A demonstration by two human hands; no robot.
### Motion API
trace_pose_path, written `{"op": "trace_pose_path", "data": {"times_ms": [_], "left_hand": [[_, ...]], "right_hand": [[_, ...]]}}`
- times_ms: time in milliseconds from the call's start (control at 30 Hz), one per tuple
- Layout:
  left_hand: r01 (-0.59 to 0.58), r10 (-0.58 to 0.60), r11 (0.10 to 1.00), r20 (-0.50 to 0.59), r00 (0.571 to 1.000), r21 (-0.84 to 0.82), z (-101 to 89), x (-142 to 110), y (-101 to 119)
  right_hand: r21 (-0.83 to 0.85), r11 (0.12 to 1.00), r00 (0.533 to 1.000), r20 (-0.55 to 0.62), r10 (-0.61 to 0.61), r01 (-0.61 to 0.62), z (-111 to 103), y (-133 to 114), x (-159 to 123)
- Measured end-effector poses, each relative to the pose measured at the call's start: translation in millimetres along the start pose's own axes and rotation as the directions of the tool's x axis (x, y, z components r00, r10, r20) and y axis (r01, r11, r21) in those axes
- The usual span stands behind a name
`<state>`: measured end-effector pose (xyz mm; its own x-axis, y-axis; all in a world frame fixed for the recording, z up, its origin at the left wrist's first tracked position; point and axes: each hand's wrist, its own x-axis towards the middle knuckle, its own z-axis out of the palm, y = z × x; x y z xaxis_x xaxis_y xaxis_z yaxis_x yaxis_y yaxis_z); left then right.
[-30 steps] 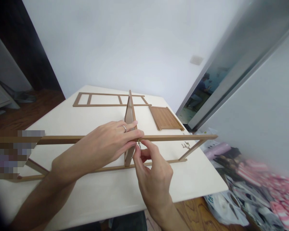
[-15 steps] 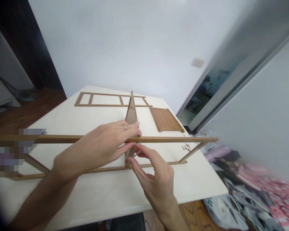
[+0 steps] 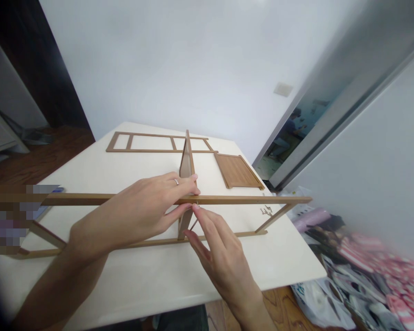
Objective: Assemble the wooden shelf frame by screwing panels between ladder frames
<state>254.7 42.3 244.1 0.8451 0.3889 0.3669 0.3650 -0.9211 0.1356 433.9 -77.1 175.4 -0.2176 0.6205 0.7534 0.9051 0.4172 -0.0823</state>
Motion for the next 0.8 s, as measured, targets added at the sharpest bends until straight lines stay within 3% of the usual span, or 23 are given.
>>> {"op": "trace_pose_path", "data": {"times_ms": [233,400,633,800], "left_hand": [[0.001,-0.001,1.0,0.01,1.0,-0.014,2.1,0.6,-1.2],[0.004,-0.003,1.0,0.025,1.0,-0.025,1.8,1.0,-0.2],[0.002,-0.002,0.998,0.012,1.0,-0.056,1.7,0.1,-2.3],[0.012,-0.006,0.991,0.045,0.999,-0.136,1.6,-1.5,-7.8]], "right_hand": [[-0.099,0.991,0.996,-0.017,-0.092,0.09,4.4,8.1,0.0],[-0.107,0.983,0.977,-0.141,-0.161,0.147,10.8,11.7,4.1],[-0.203,0.974,0.949,-0.277,-0.154,0.099,18.3,9.1,15.2],[-0.241,0.967,0.941,-0.301,-0.158,0.086,20.5,9.3,25.8]]}}
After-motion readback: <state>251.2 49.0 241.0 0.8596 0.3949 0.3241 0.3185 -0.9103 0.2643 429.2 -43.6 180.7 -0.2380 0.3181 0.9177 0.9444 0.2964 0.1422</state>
